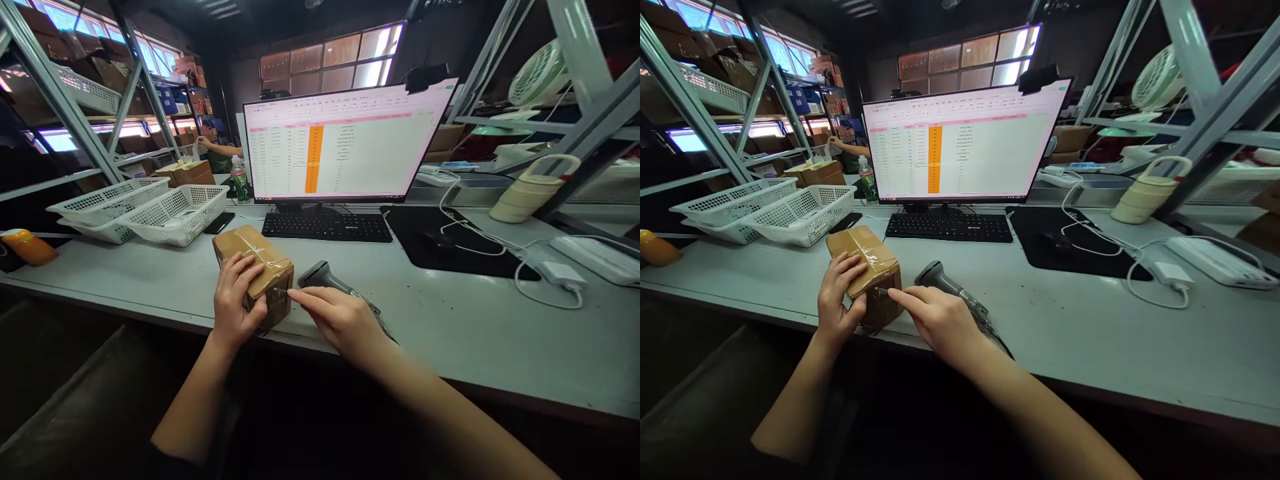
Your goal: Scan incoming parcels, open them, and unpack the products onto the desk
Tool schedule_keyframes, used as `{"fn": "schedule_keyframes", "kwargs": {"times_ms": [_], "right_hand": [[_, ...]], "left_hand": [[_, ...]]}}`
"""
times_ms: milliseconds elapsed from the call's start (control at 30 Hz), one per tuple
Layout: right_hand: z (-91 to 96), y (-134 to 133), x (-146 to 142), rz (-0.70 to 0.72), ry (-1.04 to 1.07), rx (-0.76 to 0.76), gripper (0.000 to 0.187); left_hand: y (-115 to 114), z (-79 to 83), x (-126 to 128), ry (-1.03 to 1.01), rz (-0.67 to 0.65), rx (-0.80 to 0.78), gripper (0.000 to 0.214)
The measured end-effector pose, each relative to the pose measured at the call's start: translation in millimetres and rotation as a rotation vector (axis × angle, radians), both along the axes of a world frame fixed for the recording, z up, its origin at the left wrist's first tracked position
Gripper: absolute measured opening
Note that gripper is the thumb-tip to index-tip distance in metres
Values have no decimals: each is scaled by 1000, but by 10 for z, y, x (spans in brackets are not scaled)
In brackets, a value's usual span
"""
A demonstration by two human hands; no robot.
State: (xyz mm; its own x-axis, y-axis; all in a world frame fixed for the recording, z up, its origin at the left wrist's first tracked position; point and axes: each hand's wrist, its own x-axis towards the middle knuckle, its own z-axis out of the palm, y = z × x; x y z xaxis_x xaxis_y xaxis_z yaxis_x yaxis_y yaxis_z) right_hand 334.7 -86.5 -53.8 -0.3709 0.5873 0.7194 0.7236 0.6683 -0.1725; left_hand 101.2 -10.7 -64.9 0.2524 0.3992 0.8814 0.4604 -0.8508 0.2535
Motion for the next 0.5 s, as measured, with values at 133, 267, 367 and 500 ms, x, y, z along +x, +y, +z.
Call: {"fn": "schedule_keyframes", "kwargs": {"times_ms": [133,267,367,500], "right_hand": [[72,-106,-23,14,-47,78,42],[173,-237,-52,35,-46,135,37],[198,-317,-76,42,-26,174,40],[183,-364,-97,76,-2,187,44]], "left_hand": [[-180,38,3,7,21,-30,47],[-392,73,47,-77,95,66,44],[-496,86,75,-75,87,38,30],[-563,77,59,-102,-15,-74,22]]}}
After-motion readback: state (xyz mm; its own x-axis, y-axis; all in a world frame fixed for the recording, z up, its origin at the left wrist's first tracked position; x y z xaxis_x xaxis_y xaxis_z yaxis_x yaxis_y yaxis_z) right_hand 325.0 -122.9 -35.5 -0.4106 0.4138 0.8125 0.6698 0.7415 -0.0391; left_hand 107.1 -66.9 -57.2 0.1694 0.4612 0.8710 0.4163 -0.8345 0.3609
